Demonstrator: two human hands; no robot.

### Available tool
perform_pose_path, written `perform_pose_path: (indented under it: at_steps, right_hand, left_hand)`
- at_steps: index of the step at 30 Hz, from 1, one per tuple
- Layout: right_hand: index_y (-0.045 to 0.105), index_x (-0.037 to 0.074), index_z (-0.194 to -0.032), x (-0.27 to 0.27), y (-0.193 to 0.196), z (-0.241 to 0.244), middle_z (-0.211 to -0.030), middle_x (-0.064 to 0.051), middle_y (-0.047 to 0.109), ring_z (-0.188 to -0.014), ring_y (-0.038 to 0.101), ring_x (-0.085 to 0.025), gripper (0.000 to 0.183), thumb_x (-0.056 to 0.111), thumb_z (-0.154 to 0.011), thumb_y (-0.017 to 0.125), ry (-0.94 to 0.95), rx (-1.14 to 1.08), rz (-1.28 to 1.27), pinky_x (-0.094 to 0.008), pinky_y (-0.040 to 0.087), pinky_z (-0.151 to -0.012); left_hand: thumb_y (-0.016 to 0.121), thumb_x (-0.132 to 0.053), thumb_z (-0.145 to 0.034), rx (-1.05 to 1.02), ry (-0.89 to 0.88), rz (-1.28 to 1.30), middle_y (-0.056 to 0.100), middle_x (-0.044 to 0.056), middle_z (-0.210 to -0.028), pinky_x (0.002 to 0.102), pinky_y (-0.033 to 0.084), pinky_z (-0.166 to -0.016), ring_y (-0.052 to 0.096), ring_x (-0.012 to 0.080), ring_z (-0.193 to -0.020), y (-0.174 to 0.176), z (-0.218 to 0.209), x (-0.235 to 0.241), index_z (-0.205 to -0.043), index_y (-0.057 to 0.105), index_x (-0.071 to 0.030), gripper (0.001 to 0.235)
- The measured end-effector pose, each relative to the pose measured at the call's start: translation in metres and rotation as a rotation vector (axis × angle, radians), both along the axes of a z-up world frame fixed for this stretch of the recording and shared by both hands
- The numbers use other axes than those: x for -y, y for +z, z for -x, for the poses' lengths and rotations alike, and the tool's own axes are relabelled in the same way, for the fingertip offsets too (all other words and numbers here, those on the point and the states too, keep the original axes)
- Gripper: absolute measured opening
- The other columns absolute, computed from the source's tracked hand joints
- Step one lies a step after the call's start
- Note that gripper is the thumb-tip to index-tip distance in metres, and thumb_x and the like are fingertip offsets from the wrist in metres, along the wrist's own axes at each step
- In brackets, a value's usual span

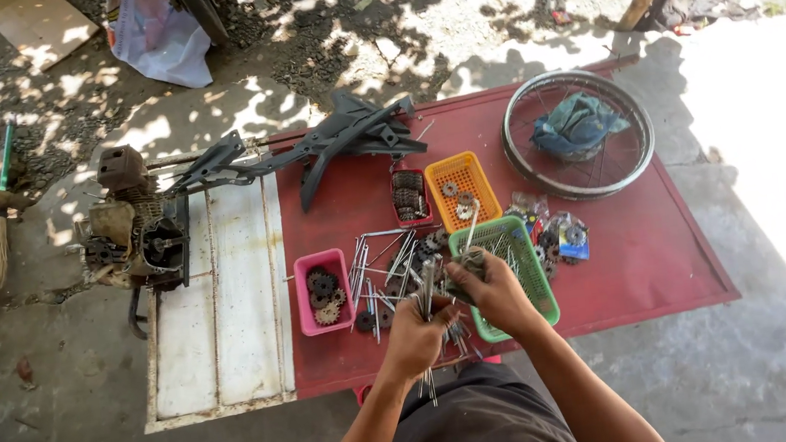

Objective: The person wipes a small metal gear with a cloth, then picks up a bundle of long metal rods and wipes them with the same cloth. The person continues to wipe the rods and other small metal parts on the table.

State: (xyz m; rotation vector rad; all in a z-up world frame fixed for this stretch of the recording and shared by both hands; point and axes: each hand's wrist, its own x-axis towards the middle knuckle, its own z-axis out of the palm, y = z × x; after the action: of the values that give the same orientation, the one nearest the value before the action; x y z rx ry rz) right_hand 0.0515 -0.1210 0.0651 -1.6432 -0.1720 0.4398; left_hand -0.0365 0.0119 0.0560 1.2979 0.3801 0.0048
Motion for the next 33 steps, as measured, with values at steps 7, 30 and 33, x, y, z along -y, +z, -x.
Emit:
perform_pose_path:
  at_steps: [7, 30, 33]
  right_hand:
    - [0.057, 0.008, -0.089, 0.072, -0.008, -0.071, -0.068, -0.002, 0.058, -0.049, 0.045, -0.008, 0.022, 0.024, -0.101, 0.064, 0.008, -0.075, -0.129, -0.025, 0.036, -0.04]
    - [0.066, 0.002, -0.096, -0.041, -0.048, 0.017, -0.078, -0.008, 0.07, -0.059, 0.06, -0.015, 0.022, 0.024, -0.098, 0.064, 0.409, -0.148, 0.338, -0.029, 0.054, -0.055]
    - [0.067, 0.001, -0.097, -0.065, -0.039, 0.028, -0.083, -0.009, 0.073, -0.066, 0.064, -0.016, 0.021, 0.021, -0.096, 0.067, 0.35, -0.201, 0.346, -0.03, 0.058, -0.064]
  left_hand:
    - [0.06, 0.005, -0.096, -0.059, -0.158, 0.02, 0.073, 0.012, -0.092, 0.028, 0.056, -0.074, 0.068, 0.0167, -0.079, -0.022, -0.008, 0.058, -0.098, 0.071, 0.005, 0.012]
    - [0.069, 0.009, -0.094, -0.321, 0.157, 0.354, 0.061, 0.009, -0.07, 0.028, 0.03, -0.033, 0.039, 0.0109, -0.04, -0.078, 0.032, -0.015, -0.103, 0.066, 0.002, 0.012]
    - [0.068, 0.007, -0.096, -0.298, 0.117, 0.363, 0.055, 0.005, -0.062, 0.028, 0.027, -0.035, 0.036, 0.0091, -0.039, -0.08, 0.038, -0.041, -0.093, 0.067, 0.001, 0.006]
